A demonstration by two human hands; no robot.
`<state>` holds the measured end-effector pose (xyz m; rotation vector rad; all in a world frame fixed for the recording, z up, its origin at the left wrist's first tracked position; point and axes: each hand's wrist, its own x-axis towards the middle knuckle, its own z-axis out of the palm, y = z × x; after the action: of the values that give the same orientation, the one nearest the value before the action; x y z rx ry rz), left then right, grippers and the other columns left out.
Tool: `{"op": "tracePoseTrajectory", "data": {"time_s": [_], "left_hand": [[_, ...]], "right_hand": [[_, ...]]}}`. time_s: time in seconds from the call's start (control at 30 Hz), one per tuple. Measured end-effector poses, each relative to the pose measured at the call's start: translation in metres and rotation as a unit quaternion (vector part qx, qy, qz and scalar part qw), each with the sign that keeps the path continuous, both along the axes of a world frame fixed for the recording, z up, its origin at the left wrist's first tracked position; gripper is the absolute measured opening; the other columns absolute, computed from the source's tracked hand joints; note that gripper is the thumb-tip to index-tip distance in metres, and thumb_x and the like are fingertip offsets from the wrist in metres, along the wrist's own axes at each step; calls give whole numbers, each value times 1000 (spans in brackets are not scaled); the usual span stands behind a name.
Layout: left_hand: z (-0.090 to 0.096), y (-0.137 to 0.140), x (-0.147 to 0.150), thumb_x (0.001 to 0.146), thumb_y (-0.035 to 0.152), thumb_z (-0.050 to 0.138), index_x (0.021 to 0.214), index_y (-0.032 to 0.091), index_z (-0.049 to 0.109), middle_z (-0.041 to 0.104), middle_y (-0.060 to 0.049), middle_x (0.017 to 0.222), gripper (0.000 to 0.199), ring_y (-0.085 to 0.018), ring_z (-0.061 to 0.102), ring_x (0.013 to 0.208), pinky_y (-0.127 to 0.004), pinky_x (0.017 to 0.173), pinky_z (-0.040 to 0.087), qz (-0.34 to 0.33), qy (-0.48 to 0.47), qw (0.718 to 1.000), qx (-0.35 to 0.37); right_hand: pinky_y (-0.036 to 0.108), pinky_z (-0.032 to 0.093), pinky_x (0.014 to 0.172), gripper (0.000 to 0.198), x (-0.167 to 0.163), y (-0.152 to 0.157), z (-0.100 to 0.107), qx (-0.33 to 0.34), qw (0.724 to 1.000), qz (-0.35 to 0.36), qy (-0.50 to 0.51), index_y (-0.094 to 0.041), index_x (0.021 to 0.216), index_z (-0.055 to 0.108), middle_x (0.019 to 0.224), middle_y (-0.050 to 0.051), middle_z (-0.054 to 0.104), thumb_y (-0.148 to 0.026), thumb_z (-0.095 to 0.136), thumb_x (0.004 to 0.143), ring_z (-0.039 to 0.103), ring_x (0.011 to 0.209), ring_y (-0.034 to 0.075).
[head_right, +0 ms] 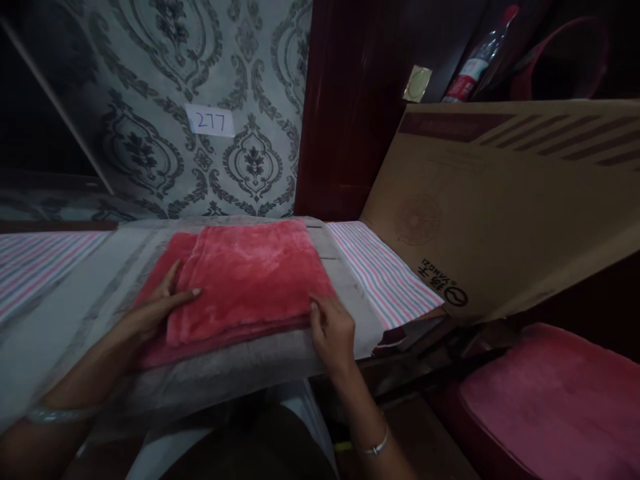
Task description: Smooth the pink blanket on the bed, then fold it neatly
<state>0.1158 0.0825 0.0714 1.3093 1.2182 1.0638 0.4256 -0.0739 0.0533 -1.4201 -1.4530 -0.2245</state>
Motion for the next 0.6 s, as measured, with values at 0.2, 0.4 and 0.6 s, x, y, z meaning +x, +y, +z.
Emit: {"op": "tracePoseTrajectory", "data": {"time_s": [0.2, 0.4, 0.6], "left_hand": [[-16, -5, -1, 72, 27, 74, 160, 27, 20, 19, -6, 168, 103, -27, 18, 155, -44, 127, 16, -4, 68, 991, 117], [-26, -10, -7, 78, 32, 67, 161, 18, 14, 19, -10, 168, 99, -26, 19, 154, -47, 128, 14, -15, 124, 986, 112], [-17, -17, -14, 81, 47, 64, 157, 19, 29, 41, -17, 156, 88, -33, 47, 139, -51, 115, 42, 30, 168, 978, 122]], "right_hand": [[49, 36, 116, 55, -25, 73, 41, -147, 968, 112, -172, -20, 149, 48, 150, 13, 52, -44, 47, 100, 44, 141, 27], [58, 18, 122, 70, -48, 89, -9, -312, 902, 131, -269, -29, 159, 30, 168, 6, 21, -57, 49, 98, 17, 154, 31], [57, 19, 121, 70, -45, 82, -11, -329, 898, 137, -258, -29, 159, 30, 168, 6, 20, -57, 48, 97, 18, 154, 32]]}}
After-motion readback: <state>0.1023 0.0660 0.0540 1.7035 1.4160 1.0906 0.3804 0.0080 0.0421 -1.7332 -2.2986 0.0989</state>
